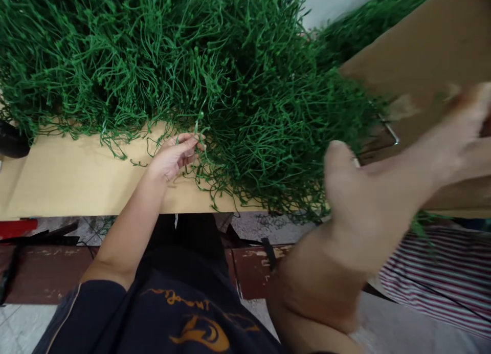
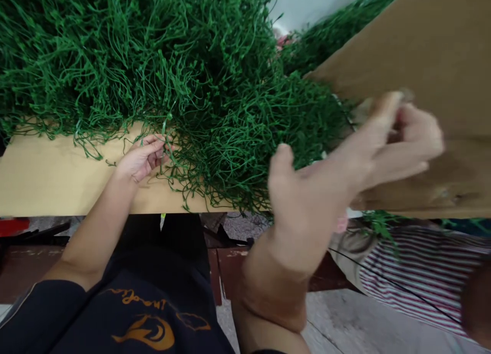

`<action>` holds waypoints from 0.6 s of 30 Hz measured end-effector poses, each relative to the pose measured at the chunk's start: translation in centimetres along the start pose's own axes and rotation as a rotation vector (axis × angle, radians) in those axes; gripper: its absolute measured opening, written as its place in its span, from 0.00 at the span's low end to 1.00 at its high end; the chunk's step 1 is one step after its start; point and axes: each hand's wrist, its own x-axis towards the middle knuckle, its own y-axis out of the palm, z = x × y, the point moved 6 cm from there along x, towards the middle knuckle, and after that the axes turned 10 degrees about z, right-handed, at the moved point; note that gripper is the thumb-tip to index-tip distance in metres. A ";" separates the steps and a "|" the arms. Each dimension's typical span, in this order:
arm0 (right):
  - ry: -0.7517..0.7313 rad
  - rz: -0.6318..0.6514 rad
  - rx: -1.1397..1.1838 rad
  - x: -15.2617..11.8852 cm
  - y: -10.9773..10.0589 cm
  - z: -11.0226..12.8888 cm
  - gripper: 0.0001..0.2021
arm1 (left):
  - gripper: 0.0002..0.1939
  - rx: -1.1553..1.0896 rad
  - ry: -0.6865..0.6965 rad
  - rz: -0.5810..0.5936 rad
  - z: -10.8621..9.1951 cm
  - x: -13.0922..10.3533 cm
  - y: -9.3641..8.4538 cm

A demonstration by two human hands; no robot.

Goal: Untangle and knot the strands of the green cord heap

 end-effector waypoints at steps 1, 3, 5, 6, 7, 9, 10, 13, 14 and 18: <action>-0.027 0.025 0.020 -0.4 0.8 1.3 0.36 | 0.04 0.016 -0.003 -0.005 0.1 0.1 0.0; -0.118 0.152 0.096 -1.3 3.5 4.6 0.24 | 0.05 0.047 0.001 -0.007 0.2 0.2 0.1; -0.142 0.317 0.250 -2.1 6.9 7.0 0.19 | 0.05 0.068 0.009 0.004 0.3 0.3 0.2; -0.129 0.386 0.302 -2.4 8.4 7.7 0.16 | 0.05 0.071 0.012 0.010 0.2 0.4 0.2; -0.113 0.433 0.343 -2.7 9.7 8.2 0.14 | 0.05 0.066 0.012 0.014 0.2 0.4 0.2; -0.102 0.484 0.384 -3.0 11.3 8.7 0.11 | 0.06 0.045 0.005 0.021 0.2 0.5 0.2; -0.110 0.485 0.399 -3.1 11.5 8.8 0.11 | 0.07 0.033 0.002 0.019 0.2 0.5 0.2; -0.148 0.434 0.425 -3.3 11.2 8.9 0.11 | 0.08 0.028 0.012 -0.027 0.3 0.5 0.2; -0.157 0.420 0.425 -3.4 10.9 9.0 0.11 | 0.08 0.032 0.022 -0.054 0.4 0.5 0.1; -0.189 0.410 0.442 -4.5 9.8 9.8 0.12 | 0.09 0.035 0.039 -0.123 0.5 0.5 0.2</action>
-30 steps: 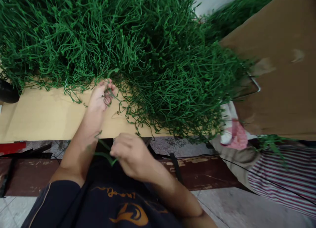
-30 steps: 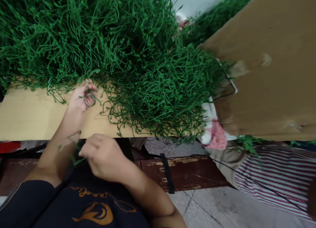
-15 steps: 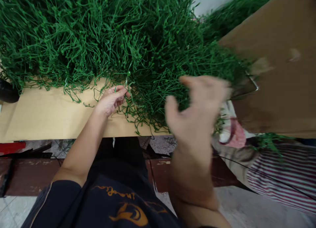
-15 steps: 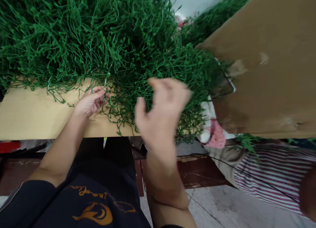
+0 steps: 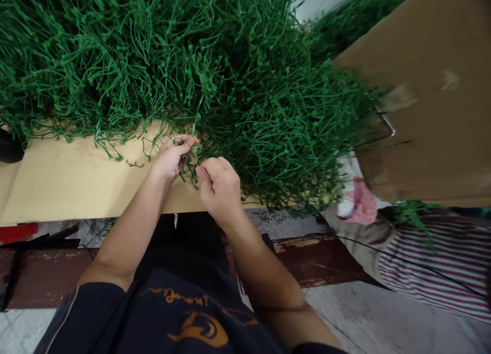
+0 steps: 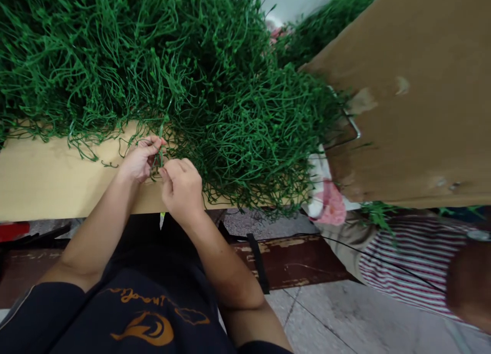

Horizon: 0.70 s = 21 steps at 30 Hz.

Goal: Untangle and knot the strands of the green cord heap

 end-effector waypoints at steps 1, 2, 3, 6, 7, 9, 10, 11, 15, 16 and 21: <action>-0.020 0.003 0.017 -0.4 0.0 0.7 0.11 | 0.09 -0.004 -0.007 -0.030 -0.1 0.0 -0.2; -0.069 0.019 0.047 -0.9 0.0 1.7 0.10 | 0.10 -0.013 -0.010 -0.077 -0.4 0.1 -0.6; -0.152 0.056 0.088 -1.5 0.0 3.0 0.10 | 0.10 -0.030 -0.002 -0.134 -0.9 0.1 -1.2; -0.445 0.207 0.198 -3.0 0.0 6.7 0.09 | 0.06 -0.114 0.098 -0.237 -2.5 0.0 -2.6; -0.462 0.222 0.208 -3.1 -0.2 7.0 0.09 | 0.04 -0.137 0.120 -0.205 -2.8 -0.1 -2.6; -0.298 0.175 0.190 -2.1 -0.8 5.5 0.09 | 0.03 -0.164 0.098 -0.089 -2.7 -0.3 -2.1; -0.166 0.134 0.175 -1.5 -1.0 4.0 0.09 | 0.03 -0.172 0.056 -0.028 -2.3 -0.4 -1.7; -0.040 0.105 0.159 -0.8 -1.2 2.5 0.10 | 0.03 -0.178 0.011 0.021 -1.8 -0.6 -1.2; 0.188 0.132 0.093 0.7 0.1 -1.1 0.16 | 0.02 -0.211 -0.068 0.089 -0.5 -0.9 -0.2; 0.203 0.159 0.071 0.9 0.8 -1.3 0.18 | 0.02 -0.216 -0.074 0.096 -0.3 -0.8 0.0; 0.280 0.253 -0.014 1.4 3.9 -1.3 0.20 | 0.02 -0.225 -0.111 0.126 0.2 -0.5 0.0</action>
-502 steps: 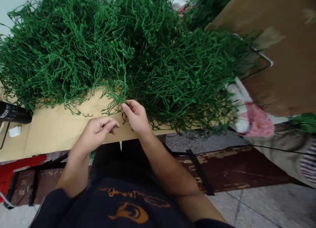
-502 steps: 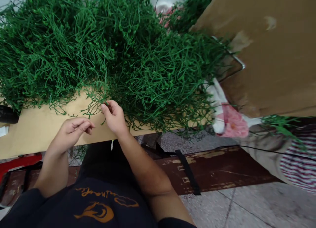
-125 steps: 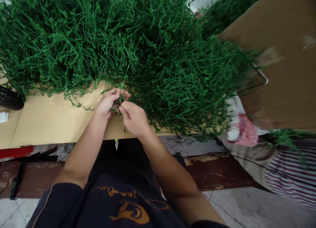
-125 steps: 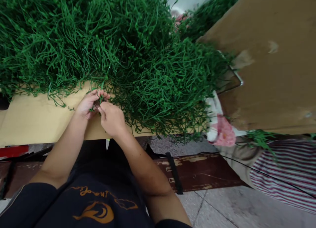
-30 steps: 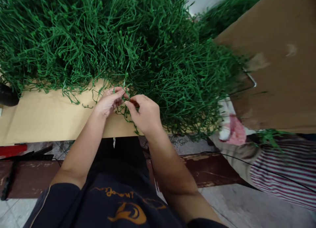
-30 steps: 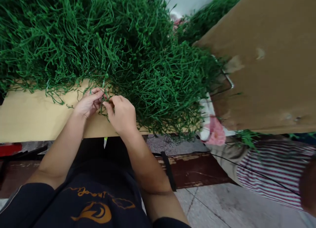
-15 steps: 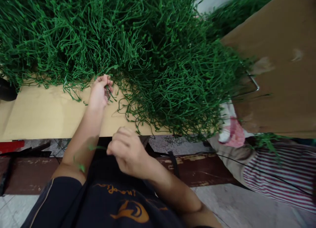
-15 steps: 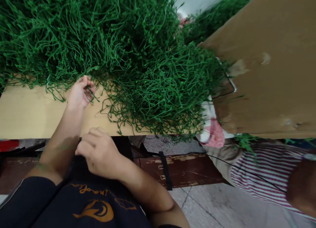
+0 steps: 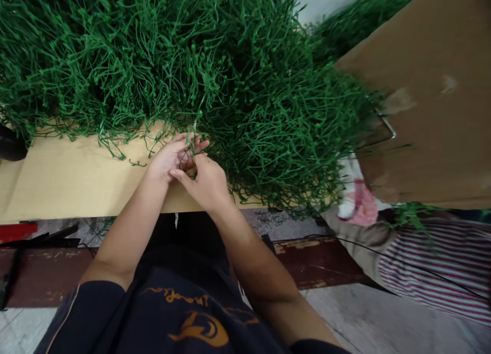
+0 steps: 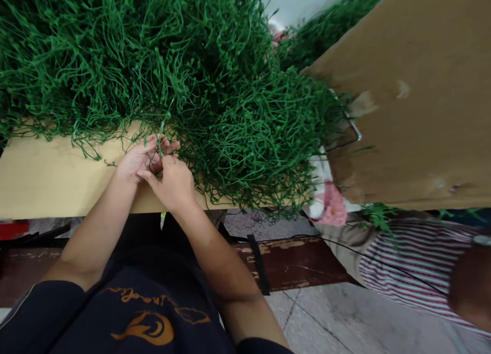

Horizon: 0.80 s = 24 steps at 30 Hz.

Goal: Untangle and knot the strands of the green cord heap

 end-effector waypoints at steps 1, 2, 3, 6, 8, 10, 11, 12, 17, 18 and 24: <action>0.013 0.004 -0.006 0.2 0.3 0.0 0.18 | 0.02 -0.005 0.010 0.004 0.0 0.0 0.0; 0.023 0.003 -0.011 0.5 0.4 0.0 0.17 | 0.01 -0.010 0.022 0.011 0.0 0.0 -0.1; 0.031 -0.003 -0.014 0.6 0.4 0.0 0.15 | 0.01 -0.017 0.030 0.022 0.0 0.0 0.0; 0.038 -0.024 0.003 0.8 0.2 -0.1 0.12 | 0.02 -0.056 0.033 0.061 0.2 0.1 0.2; 0.001 -0.005 0.057 0.6 0.2 0.1 0.11 | 0.03 -0.078 0.037 0.058 0.1 0.1 0.3; -0.061 0.034 0.136 0.1 0.1 0.5 0.11 | 0.04 -0.081 0.045 0.007 0.0 0.0 0.1; -0.090 0.052 0.174 -0.2 0.0 0.7 0.10 | 0.05 -0.075 0.052 -0.028 -0.2 0.0 -0.1; -0.112 0.066 0.207 -0.5 -0.1 0.8 0.11 | 0.06 -0.065 0.058 -0.061 -0.3 -0.1 -0.2; -0.164 0.129 0.307 -2.0 -0.9 0.5 0.12 | 0.09 0.006 0.000 -0.093 -0.1 -0.4 0.0; -0.170 0.136 0.325 -2.2 -1.1 0.3 0.12 | 0.09 0.014 -0.010 -0.095 0.1 -0.5 0.2; -0.183 0.132 0.399 -3.6 -1.2 0.9 0.12 | 0.10 -0.016 0.020 -0.074 0.4 -0.1 0.3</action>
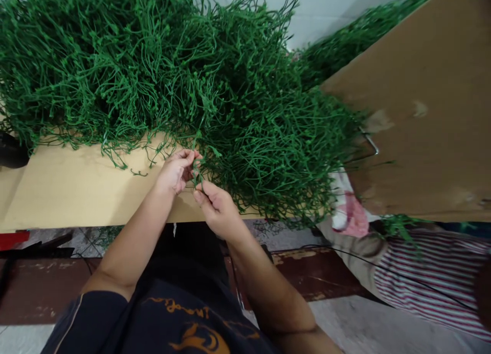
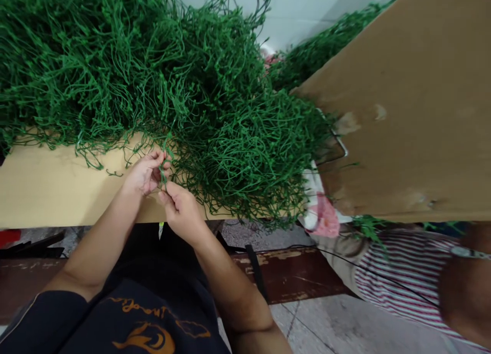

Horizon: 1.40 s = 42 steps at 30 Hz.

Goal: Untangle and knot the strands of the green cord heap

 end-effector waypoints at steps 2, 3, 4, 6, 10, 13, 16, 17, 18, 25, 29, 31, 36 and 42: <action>-0.170 0.114 0.024 -0.7 1.6 2.3 0.10 | 0.12 -0.056 0.057 -0.059 -1.0 0.2 -0.5; -0.311 0.217 0.043 -1.3 2.6 3.9 0.10 | 0.13 -0.076 0.109 -0.096 -1.8 0.2 -0.8; -0.448 0.321 0.057 -2.0 3.4 5.4 0.09 | 0.13 -0.078 0.161 -0.115 -2.6 0.1 -0.9; -0.550 0.381 0.046 -2.6 3.6 6.9 0.08 | 0.11 -0.001 0.196 -0.063 -3.8 -0.2 -0.6; -0.107 -0.101 -0.153 -1.3 -3.9 3.9 0.10 | 0.08 0.248 0.072 0.126 -3.0 -1.6 0.5; 0.138 -0.575 -0.420 -2.6 -12.5 1.2 0.08 | 0.08 0.393 0.071 0.146 -2.3 -2.9 0.1; 0.380 -0.723 -0.678 -4.2 -18.5 -1.2 0.06 | 0.08 0.542 0.084 0.167 -2.3 -4.0 -0.2; 0.454 -0.754 -0.741 -4.7 -19.8 -1.7 0.07 | 0.08 0.593 0.092 0.175 -2.4 -4.3 -0.2; 0.512 -0.806 -0.784 -5.2 -20.7 -2.0 0.10 | 0.07 0.645 0.100 0.184 -2.6 -4.6 -0.1; 0.129 -0.838 -0.546 -2.8 -13.1 0.8 0.16 | 0.08 1.047 0.073 0.260 -2.8 -6.6 0.8; 0.152 -0.171 0.052 4.4 -4.4 -1.5 0.24 | 0.09 1.223 0.040 0.300 -2.6 -7.9 1.1; 0.192 -0.103 0.311 6.7 -2.5 -2.6 0.25 | 0.10 1.280 0.030 0.305 -2.7 -8.5 0.8; 0.176 -0.154 0.666 9.5 -1.9 -3.5 0.24 | 0.11 1.326 0.007 0.262 -2.9 -9.5 -0.6; 0.249 -0.223 0.837 10.5 -1.6 -3.6 0.23 | 0.12 1.327 0.027 0.241 -3.1 -9.9 -1.5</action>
